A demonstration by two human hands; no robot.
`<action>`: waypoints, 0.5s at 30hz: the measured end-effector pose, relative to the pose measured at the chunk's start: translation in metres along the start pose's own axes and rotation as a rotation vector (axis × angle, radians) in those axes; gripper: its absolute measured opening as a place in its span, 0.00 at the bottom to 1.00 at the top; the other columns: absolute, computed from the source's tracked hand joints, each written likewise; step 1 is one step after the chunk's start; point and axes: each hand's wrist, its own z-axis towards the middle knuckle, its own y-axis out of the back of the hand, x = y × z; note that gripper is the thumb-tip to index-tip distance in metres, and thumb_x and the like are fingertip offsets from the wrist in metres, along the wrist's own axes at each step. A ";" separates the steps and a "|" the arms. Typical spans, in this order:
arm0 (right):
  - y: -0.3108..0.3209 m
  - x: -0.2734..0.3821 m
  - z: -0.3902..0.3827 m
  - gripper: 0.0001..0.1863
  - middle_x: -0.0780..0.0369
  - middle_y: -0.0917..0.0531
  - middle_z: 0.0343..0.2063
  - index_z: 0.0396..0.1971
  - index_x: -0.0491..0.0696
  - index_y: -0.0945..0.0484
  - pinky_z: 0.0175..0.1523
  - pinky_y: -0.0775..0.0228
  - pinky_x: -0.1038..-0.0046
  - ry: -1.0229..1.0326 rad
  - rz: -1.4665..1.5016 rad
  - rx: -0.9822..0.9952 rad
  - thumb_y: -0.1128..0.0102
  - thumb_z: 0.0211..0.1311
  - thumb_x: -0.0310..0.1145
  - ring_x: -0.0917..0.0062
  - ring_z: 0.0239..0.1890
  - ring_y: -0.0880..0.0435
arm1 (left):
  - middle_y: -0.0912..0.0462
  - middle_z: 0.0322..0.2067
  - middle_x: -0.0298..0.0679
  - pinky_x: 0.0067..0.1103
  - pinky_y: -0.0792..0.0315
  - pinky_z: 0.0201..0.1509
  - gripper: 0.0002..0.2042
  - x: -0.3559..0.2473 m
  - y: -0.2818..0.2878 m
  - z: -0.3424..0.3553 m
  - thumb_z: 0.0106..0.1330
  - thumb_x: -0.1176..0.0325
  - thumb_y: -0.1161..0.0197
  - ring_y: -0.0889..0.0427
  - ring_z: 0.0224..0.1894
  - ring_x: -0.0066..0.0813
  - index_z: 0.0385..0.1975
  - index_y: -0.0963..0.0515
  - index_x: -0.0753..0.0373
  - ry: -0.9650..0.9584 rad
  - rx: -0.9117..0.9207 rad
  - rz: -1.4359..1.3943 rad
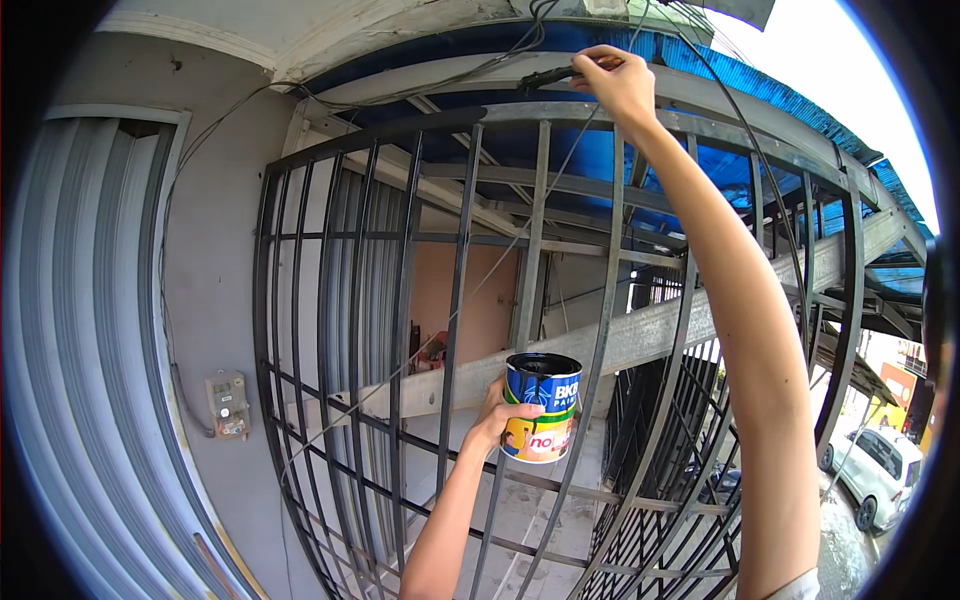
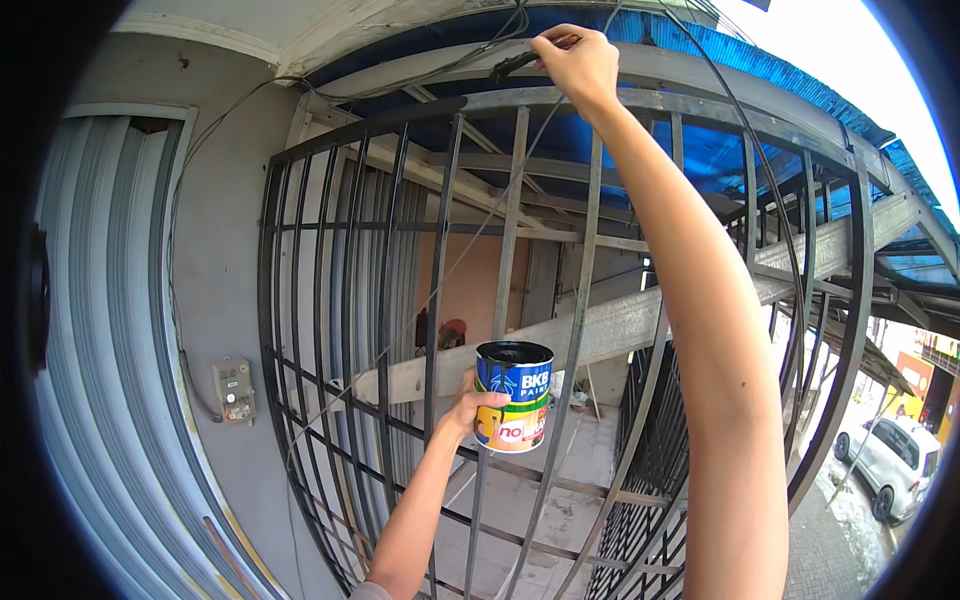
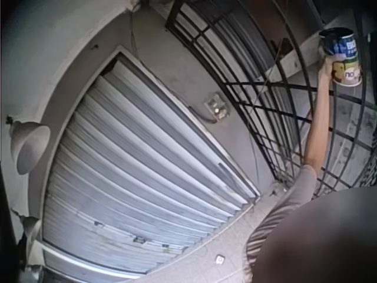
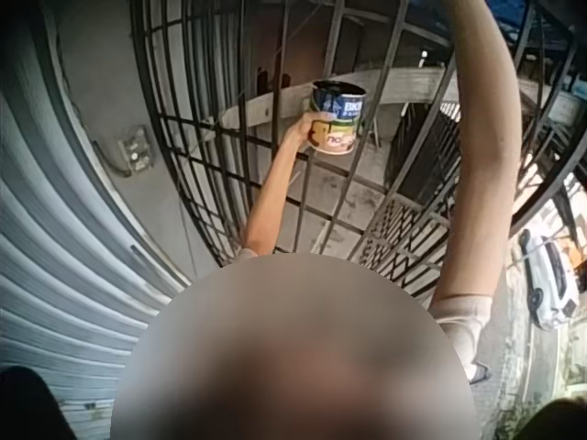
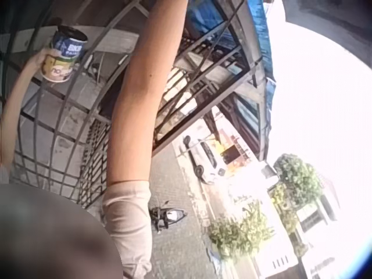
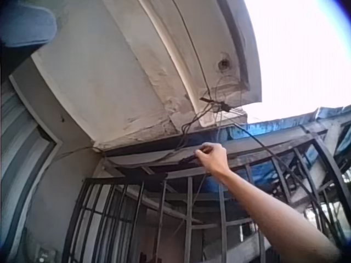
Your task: The person paints a metal security gate with black paint using a paint brush.
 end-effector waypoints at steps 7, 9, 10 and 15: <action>-0.067 -0.010 -0.009 0.10 0.58 0.18 0.23 0.27 0.49 0.18 0.39 0.27 0.71 0.219 -0.355 0.161 0.40 0.44 0.35 0.65 0.29 0.19 | 0.24 0.38 0.42 0.24 0.28 0.47 0.37 -0.011 -0.002 -0.002 0.30 0.60 0.29 0.23 0.40 0.32 0.46 0.33 0.66 0.049 -0.025 0.030; -0.072 -0.014 -0.008 0.09 0.57 0.18 0.24 0.27 0.49 0.18 0.40 0.27 0.70 0.216 -0.373 0.189 0.40 0.44 0.35 0.64 0.30 0.19 | 0.24 0.38 0.43 0.24 0.29 0.47 0.38 -0.011 -0.002 -0.001 0.30 0.60 0.29 0.24 0.40 0.32 0.47 0.33 0.66 0.059 -0.021 0.035; -0.072 -0.017 -0.007 0.09 0.57 0.18 0.24 0.27 0.49 0.18 0.40 0.27 0.70 0.217 -0.370 0.188 0.40 0.44 0.35 0.64 0.30 0.19 | 0.25 0.38 0.43 0.24 0.29 0.47 0.38 -0.011 -0.003 -0.001 0.30 0.60 0.29 0.24 0.41 0.32 0.47 0.33 0.66 0.053 -0.025 0.032; -0.060 -0.012 0.007 0.10 0.54 0.19 0.22 0.25 0.46 0.19 0.36 0.26 0.68 0.329 -0.665 0.166 0.39 0.44 0.37 0.60 0.27 0.19 | 0.25 0.38 0.43 0.24 0.30 0.49 0.38 -0.010 -0.001 0.000 0.29 0.60 0.29 0.25 0.42 0.32 0.47 0.34 0.67 0.061 -0.024 0.009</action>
